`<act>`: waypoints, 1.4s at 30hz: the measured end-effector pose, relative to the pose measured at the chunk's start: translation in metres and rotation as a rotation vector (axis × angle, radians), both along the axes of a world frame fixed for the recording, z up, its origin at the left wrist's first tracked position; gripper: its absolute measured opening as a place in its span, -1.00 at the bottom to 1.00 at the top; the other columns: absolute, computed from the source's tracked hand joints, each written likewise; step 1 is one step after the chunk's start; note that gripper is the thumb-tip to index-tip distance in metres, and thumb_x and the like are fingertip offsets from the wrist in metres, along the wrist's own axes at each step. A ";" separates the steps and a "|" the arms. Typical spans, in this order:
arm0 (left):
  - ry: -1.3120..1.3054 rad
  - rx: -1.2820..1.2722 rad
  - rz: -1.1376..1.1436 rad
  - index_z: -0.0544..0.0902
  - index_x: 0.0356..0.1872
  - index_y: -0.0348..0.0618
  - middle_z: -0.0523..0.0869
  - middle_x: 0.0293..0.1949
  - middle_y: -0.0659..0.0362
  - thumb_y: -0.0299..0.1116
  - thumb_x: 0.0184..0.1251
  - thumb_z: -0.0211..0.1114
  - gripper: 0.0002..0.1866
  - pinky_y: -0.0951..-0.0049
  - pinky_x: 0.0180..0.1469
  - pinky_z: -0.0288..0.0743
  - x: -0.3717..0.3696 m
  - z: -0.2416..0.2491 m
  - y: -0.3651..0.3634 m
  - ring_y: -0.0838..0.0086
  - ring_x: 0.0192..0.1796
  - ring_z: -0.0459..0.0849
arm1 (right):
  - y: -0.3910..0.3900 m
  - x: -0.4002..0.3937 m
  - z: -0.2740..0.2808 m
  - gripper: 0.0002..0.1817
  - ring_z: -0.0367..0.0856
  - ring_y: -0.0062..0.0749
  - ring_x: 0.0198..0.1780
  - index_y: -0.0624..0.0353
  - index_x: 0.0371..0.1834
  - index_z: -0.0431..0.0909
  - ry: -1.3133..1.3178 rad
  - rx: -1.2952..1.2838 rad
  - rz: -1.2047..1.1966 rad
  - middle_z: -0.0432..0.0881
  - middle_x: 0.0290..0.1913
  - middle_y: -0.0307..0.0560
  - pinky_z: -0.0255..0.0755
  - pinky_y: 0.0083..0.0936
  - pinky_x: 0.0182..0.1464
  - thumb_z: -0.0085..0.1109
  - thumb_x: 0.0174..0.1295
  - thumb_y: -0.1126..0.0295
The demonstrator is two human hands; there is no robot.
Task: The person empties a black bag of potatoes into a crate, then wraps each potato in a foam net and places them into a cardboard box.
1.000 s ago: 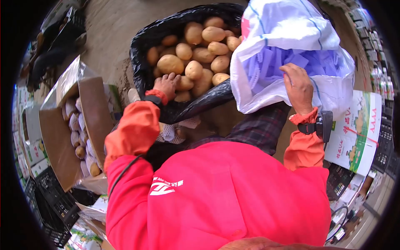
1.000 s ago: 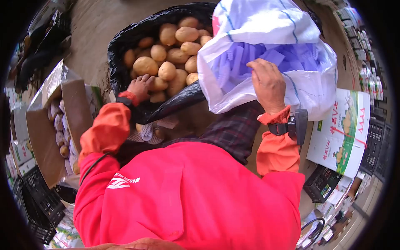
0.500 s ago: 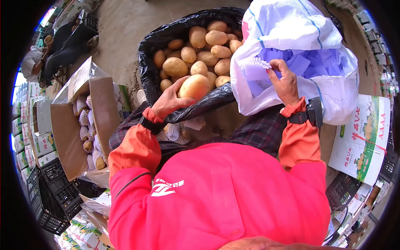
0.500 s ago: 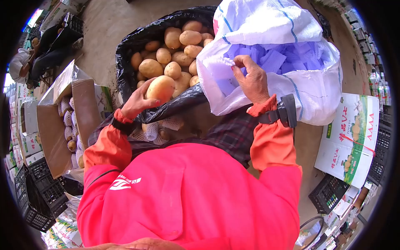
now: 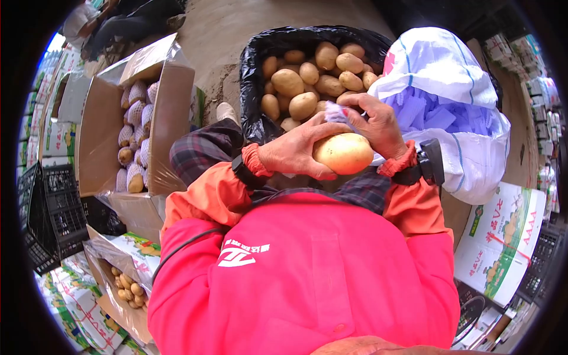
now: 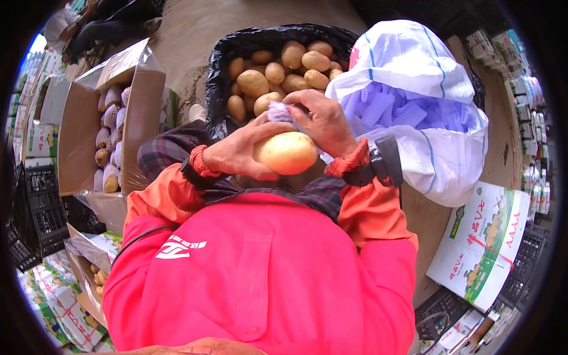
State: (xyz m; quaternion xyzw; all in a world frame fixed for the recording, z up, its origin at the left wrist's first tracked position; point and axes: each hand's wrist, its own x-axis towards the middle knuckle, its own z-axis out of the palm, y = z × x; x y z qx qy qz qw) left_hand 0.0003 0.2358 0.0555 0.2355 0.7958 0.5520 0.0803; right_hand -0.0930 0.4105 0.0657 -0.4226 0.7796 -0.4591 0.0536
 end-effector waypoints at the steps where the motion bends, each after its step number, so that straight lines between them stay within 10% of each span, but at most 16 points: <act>1: -0.039 0.109 0.011 0.36 0.13 -0.17 0.29 0.08 -0.03 -0.15 -0.22 0.44 -0.22 0.32 0.22 0.18 0.004 -0.002 -0.003 0.20 0.15 0.31 | -0.007 0.001 -0.002 -0.88 0.55 -0.42 -0.34 0.21 -0.30 0.53 -0.163 -0.043 0.002 0.58 -0.36 -0.11 0.42 -0.53 -0.23 0.06 0.10 0.54; 4: -0.256 0.491 0.104 0.30 0.17 -0.27 0.34 0.11 0.03 -0.13 -0.09 0.39 -0.23 0.38 0.24 0.13 0.019 -0.004 -0.020 0.34 0.22 0.26 | -0.010 -0.019 -0.018 -0.70 0.49 -0.40 -0.06 0.25 -0.04 0.43 -0.988 -0.600 0.053 0.54 -0.10 -0.15 0.35 -0.50 0.05 -0.06 0.28 0.28; 6: -0.510 1.024 0.115 0.22 0.22 -0.29 0.37 0.13 0.09 -0.10 -0.08 0.43 -0.14 0.40 0.22 0.20 0.032 0.007 -0.028 0.40 0.18 0.34 | -0.031 0.008 -0.025 -0.55 0.42 -0.35 0.07 0.27 0.11 0.30 -0.775 -0.509 0.444 0.45 0.05 -0.06 0.26 -0.46 0.17 -0.19 0.33 0.15; 8: -0.515 1.144 0.152 0.21 0.22 -0.30 0.40 0.12 0.10 -0.14 -0.02 0.39 -0.19 0.39 0.23 0.20 0.036 -0.004 -0.046 0.43 0.19 0.34 | -0.064 0.025 -0.044 -0.57 0.42 -0.31 0.08 0.28 0.10 0.31 -1.458 -0.543 0.351 0.43 0.07 0.00 0.27 -0.41 0.17 -0.30 0.36 0.17; 10: -0.445 1.110 0.260 0.25 0.20 -0.30 0.40 0.11 0.11 -0.20 0.04 0.35 -0.27 0.43 0.21 0.22 0.047 0.004 -0.074 0.46 0.16 0.35 | -0.087 0.015 -0.034 -0.66 0.48 -0.38 -0.02 0.25 0.02 0.35 -1.101 -0.600 0.389 0.50 -0.02 -0.07 0.32 -0.44 0.11 -0.24 0.35 0.25; 12: -0.137 0.372 0.555 0.30 0.17 -0.28 0.40 0.08 0.11 -0.22 0.05 0.34 -0.33 0.48 0.17 0.23 0.051 0.004 -0.104 0.46 0.13 0.36 | -0.109 0.013 -0.025 -0.82 0.53 -0.47 -0.21 0.26 -0.18 0.42 -0.759 -0.447 0.034 0.55 -0.24 -0.13 0.43 -0.53 -0.16 -0.13 0.30 0.40; 14: -0.067 0.227 0.775 0.36 0.11 -0.28 0.43 0.00 0.14 -0.24 0.08 0.32 -0.42 0.53 0.10 0.28 0.061 -0.002 -0.134 0.48 0.05 0.40 | -0.135 0.036 -0.019 -0.86 0.50 -0.44 -0.33 0.25 -0.23 0.43 0.098 -0.109 0.139 0.53 -0.33 -0.11 0.41 -0.51 -0.29 -0.09 0.27 0.43; 17: -0.227 0.276 1.043 0.52 -0.20 -0.29 0.53 -0.32 0.17 -0.27 0.09 0.23 -0.68 0.48 -0.23 0.45 0.096 0.017 -0.177 0.47 -0.26 0.51 | -0.172 0.079 -0.006 -0.88 0.49 -0.37 -0.33 0.22 -0.24 0.45 -0.362 -0.180 0.543 0.49 -0.35 -0.06 0.38 -0.53 -0.27 0.05 0.16 0.48; 19: 0.258 -0.354 1.067 0.46 -0.50 -0.21 0.47 -0.51 0.25 -0.39 0.13 0.12 -0.88 0.51 -0.53 0.31 0.135 -0.028 -0.250 0.57 -0.52 0.39 | -0.167 0.071 -0.005 -0.91 0.49 -0.44 -0.32 0.23 -0.27 0.46 -0.241 -0.139 0.619 0.50 -0.34 -0.08 0.37 -0.57 -0.25 0.05 0.16 0.50; 22: -0.126 -0.565 1.517 0.52 -0.43 -0.26 0.57 -0.47 -0.01 -0.27 0.09 0.17 -0.78 0.29 -0.43 0.40 0.205 -0.025 -0.298 0.25 -0.47 0.54 | -0.126 0.035 -0.027 -0.93 0.48 -0.51 -0.32 0.25 -0.30 0.47 -0.373 -0.067 0.397 0.51 -0.33 -0.16 0.36 -0.61 -0.24 0.04 0.16 0.53; 23: -0.144 -1.041 1.464 0.52 -0.21 -0.31 0.58 -0.22 -0.14 -0.27 0.09 0.16 -0.68 0.22 -0.10 0.41 0.241 -0.056 -0.324 0.09 -0.16 0.56 | -0.105 0.018 -0.041 -0.93 0.46 -0.54 -0.31 0.24 -0.30 0.47 -0.317 -0.097 0.288 0.51 -0.35 -0.18 0.35 -0.63 -0.24 0.03 0.17 0.54; 25: -0.305 -0.957 1.268 0.39 0.06 -0.34 0.32 0.17 -0.19 -0.27 0.05 0.17 -0.47 0.27 0.27 0.10 0.309 -0.139 -0.355 0.03 0.21 0.29 | -0.049 -0.010 -0.058 -0.91 0.42 -0.61 -0.29 0.22 -0.27 0.48 -0.421 -0.039 0.023 0.49 -0.35 -0.24 0.32 -0.68 -0.20 0.01 0.21 0.49; 30: -0.593 -1.209 0.832 0.51 -0.04 -0.24 0.50 0.03 -0.05 -0.29 0.08 0.12 -0.60 0.32 0.14 0.30 0.210 -0.051 -0.311 0.13 0.10 0.45 | 0.052 -0.034 -0.057 -0.89 0.44 -0.60 -0.30 0.25 -0.27 0.49 -0.323 0.070 -0.366 0.51 -0.39 -0.25 0.32 -0.67 -0.19 0.01 0.22 0.46; 34: -0.110 -0.669 0.606 0.54 -0.05 -0.18 0.55 -0.06 -0.02 -0.22 0.12 0.16 -0.62 0.28 0.02 0.39 0.051 -0.047 -0.219 0.11 -0.01 0.51 | 0.078 -0.041 -0.048 -0.89 0.54 -0.30 -0.26 0.18 -0.30 0.51 0.127 0.321 -0.495 0.56 -0.32 -0.09 0.37 -0.50 -0.18 0.07 0.12 0.44; 38: -0.162 -0.761 0.170 0.31 0.18 -0.09 0.56 -0.12 -0.11 -0.08 0.07 0.21 -0.37 0.23 0.00 0.40 -0.069 -0.117 -0.126 0.07 -0.04 0.53 | 0.110 -0.048 -0.029 -0.86 0.52 -0.18 -0.20 0.09 -0.29 0.53 0.439 0.548 -0.626 0.59 -0.25 -0.15 0.38 -0.35 -0.17 0.07 0.08 0.42; 42: -0.453 -0.674 0.285 0.10 0.28 0.01 0.51 -0.08 -0.24 0.01 -0.06 0.32 -0.13 0.18 0.07 0.37 -0.113 -0.210 -0.062 -0.05 0.01 0.49 | 0.131 -0.057 -0.031 -0.79 0.53 -0.21 -0.16 0.06 -0.21 0.53 0.519 0.675 -0.663 0.58 -0.21 -0.15 0.40 -0.35 -0.12 0.11 0.04 0.37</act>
